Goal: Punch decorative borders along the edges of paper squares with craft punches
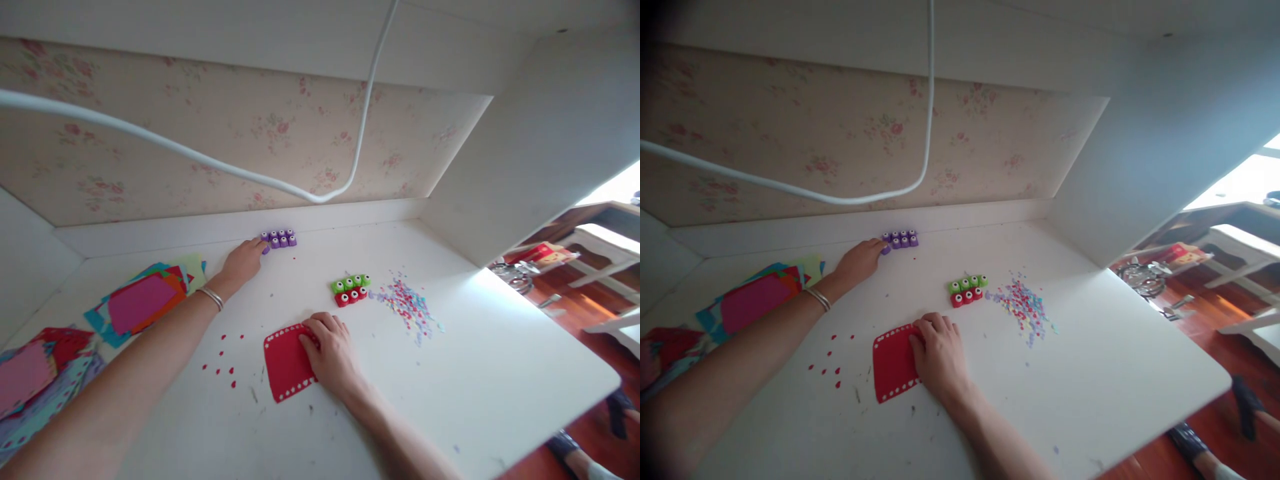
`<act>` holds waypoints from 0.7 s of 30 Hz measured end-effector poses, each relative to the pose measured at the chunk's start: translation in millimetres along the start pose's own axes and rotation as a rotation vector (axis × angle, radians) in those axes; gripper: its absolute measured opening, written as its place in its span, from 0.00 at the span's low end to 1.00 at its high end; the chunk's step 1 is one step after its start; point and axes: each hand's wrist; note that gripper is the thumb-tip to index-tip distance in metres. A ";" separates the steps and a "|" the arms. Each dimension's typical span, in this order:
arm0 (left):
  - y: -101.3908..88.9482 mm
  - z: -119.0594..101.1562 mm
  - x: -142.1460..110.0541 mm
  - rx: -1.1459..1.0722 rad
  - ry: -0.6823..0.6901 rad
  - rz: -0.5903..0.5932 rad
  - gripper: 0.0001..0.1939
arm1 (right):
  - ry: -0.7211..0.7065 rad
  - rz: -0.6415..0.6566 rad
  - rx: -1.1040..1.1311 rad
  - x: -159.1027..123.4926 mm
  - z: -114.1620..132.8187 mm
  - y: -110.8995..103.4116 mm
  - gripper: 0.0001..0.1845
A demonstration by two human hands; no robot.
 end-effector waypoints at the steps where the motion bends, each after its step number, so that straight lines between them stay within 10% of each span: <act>1: -2.4 -0.4 -1.3 0.006 -0.007 0.010 0.21 | 0.001 0.017 0.058 0.2 -0.1 0.3 0.09; 21: -23.8 -16.8 -78.0 -0.186 0.093 0.038 0.16 | 0.371 0.182 0.830 14.9 -16.7 13.3 0.26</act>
Point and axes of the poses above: each hand's wrist, its own x-axis towards the middle knuckle, its own y-axis out of the palm, z = x × y, and after that the axes turned 15 degrees about y, right-handed
